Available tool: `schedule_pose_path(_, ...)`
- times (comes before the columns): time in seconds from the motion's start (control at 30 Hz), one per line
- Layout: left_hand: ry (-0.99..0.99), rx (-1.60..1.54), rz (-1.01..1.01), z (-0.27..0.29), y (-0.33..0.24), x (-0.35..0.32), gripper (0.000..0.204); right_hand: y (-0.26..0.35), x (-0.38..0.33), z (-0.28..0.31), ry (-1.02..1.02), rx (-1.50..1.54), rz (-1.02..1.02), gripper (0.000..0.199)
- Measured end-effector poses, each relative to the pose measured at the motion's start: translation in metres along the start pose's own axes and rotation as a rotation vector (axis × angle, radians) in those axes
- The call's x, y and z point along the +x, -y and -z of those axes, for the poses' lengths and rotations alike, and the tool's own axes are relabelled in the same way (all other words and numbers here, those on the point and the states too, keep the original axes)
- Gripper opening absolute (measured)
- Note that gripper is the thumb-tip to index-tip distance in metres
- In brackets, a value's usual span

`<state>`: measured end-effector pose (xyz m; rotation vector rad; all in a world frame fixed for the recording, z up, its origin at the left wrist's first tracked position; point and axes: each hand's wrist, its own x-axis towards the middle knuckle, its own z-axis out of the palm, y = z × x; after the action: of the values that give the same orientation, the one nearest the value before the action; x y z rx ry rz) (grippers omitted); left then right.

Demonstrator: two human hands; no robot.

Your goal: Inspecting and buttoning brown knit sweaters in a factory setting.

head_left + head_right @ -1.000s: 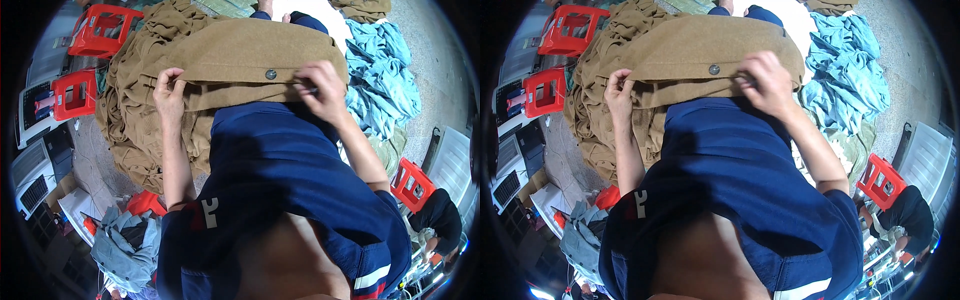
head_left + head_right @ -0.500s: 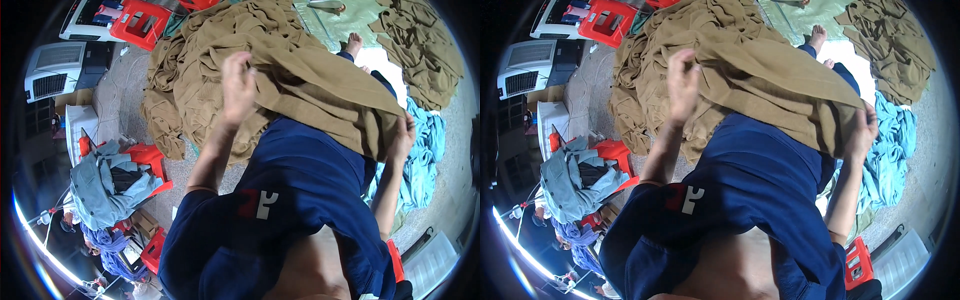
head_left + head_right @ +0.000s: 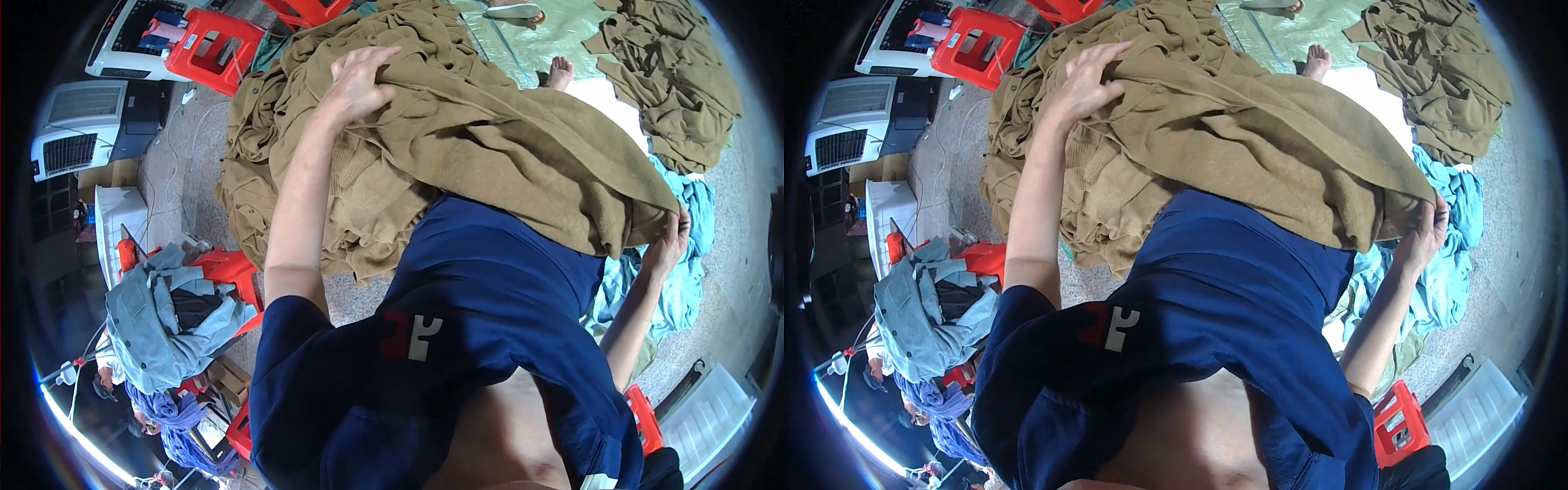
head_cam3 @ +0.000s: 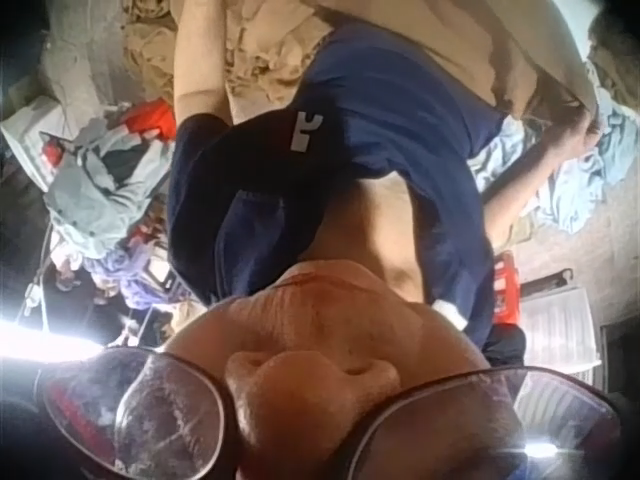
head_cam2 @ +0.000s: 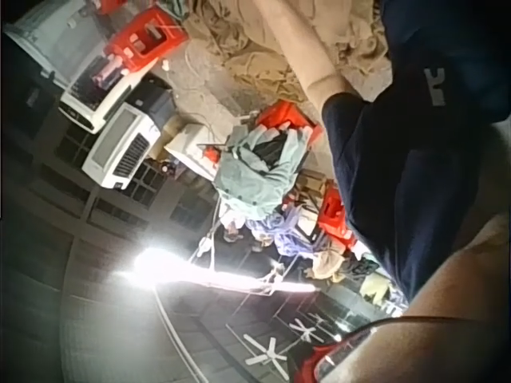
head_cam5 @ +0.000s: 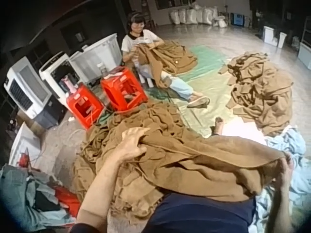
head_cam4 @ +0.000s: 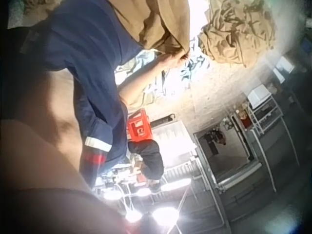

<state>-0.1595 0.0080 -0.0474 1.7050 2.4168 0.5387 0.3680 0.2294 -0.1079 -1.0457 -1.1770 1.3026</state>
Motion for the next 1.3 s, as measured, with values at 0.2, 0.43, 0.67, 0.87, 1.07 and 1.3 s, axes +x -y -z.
schedule_pose_path(0.2,0.191,-0.079,0.049,0.003,-0.053,0.016,0.023,0.080,-0.040,-0.081,0.433,-0.565,0.436,0.016)
schedule_pose_path(0.43,0.228,-0.585,-0.506,0.021,-0.182,-0.031,0.013,0.107,-0.089,-0.185,1.097,-0.429,0.441,0.030)
schedule_pose_path(0.67,0.447,-0.758,-0.002,0.015,-0.125,-0.046,0.020,0.076,-0.045,-0.154,0.812,-0.290,0.070,0.024)
schedule_pose_path(0.87,0.455,-0.784,0.068,0.003,-0.086,-0.052,0.022,0.054,-0.030,-0.137,0.500,-0.053,-0.236,0.021)
schedule_pose_path(1.07,0.375,-0.778,0.094,-0.018,-0.053,-0.054,0.016,0.022,-0.013,-0.119,0.233,0.010,-0.269,0.025)
schedule_pose_path(1.3,0.338,-0.831,0.173,-0.039,-0.044,-0.054,0.018,0.007,-0.004,-0.109,0.142,0.171,-0.360,0.018)
